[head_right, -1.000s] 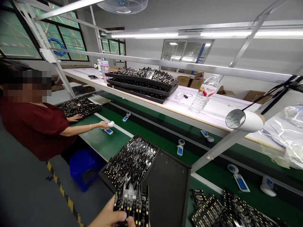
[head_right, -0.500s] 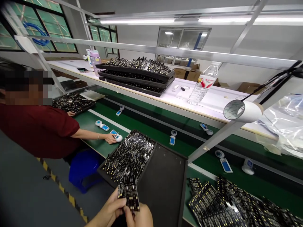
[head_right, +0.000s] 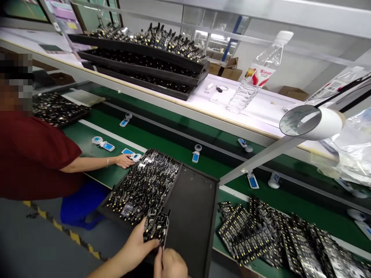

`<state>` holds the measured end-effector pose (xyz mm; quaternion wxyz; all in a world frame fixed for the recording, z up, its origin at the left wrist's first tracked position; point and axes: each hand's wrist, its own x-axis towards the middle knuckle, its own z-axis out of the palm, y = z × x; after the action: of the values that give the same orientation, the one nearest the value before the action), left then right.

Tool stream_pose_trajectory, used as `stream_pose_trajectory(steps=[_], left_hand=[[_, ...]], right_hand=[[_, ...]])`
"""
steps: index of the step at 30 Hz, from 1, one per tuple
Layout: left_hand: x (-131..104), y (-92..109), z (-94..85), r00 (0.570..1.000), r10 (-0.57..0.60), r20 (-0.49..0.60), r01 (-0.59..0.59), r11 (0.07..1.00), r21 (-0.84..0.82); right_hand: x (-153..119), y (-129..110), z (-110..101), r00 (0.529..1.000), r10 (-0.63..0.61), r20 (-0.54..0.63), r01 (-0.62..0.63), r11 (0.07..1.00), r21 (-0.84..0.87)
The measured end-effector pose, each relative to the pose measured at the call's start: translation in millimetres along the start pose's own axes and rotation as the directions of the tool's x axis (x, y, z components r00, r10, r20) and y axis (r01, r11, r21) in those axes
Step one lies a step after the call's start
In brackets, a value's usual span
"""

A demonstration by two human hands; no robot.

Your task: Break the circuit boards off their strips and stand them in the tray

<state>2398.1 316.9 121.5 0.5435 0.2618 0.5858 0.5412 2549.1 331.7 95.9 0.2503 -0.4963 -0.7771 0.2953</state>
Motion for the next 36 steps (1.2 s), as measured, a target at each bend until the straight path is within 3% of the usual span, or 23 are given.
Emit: stream_pose_trajectory(steps=[3,6,9,12,14,17,21,26,31,34,36], left_hand=[[37.4,-8.3,17.7,0.989,0.053,-0.136,-0.039,0.994,0.103],[92.9,-5.3,35.7,0.959,0.115,-0.259,-0.052,0.970,0.237],[157.8,7.8,56.9,0.932,0.158,-0.328,0.024,0.872,0.489],[219.7,16.5,80.5,0.922,0.170,-0.349,0.117,0.735,0.668],[253.2,15.4,92.6,0.926,0.165,-0.339,0.143,0.679,0.720],[284.8,9.0,99.0,0.930,0.137,-0.342,0.190,0.616,0.764],[290.6,8.5,92.6,0.923,0.140,-0.359,0.233,0.541,0.808],[277.5,19.4,88.8,0.923,0.222,-0.314,0.193,0.439,0.877],[277.8,29.1,90.9,0.893,0.320,-0.315,0.201,0.343,0.918],[269.1,35.7,94.4,0.883,0.365,-0.295,0.179,0.319,0.931],[251.5,35.6,97.9,0.893,0.377,-0.246,0.103,0.361,0.927]], right_hand=[[28.0,22.1,-10.3,0.995,0.101,0.027,-0.103,0.989,0.106],[87.9,56.0,-26.1,0.960,0.263,0.096,-0.279,0.931,0.236],[165.2,95.5,-29.6,0.923,0.334,0.192,-0.366,0.916,0.166],[234.7,129.7,-15.7,0.896,0.350,0.274,-0.394,0.911,0.125],[265.4,146.2,-5.4,0.872,0.351,0.342,-0.405,0.909,0.099],[283.4,161.7,-3.6,0.836,0.359,0.414,-0.393,0.920,-0.003],[279.8,169.5,-22.6,0.875,0.373,0.309,-0.348,0.928,-0.136],[286.2,168.9,-20.6,0.958,0.170,0.231,-0.142,0.981,-0.133],[287.3,150.2,-7.8,0.922,0.183,0.340,-0.144,0.980,-0.135],[259.0,147.9,-30.5,0.944,0.138,0.301,-0.112,0.988,-0.102],[227.0,163.5,-60.1,0.968,0.115,0.221,-0.091,0.989,-0.115]])
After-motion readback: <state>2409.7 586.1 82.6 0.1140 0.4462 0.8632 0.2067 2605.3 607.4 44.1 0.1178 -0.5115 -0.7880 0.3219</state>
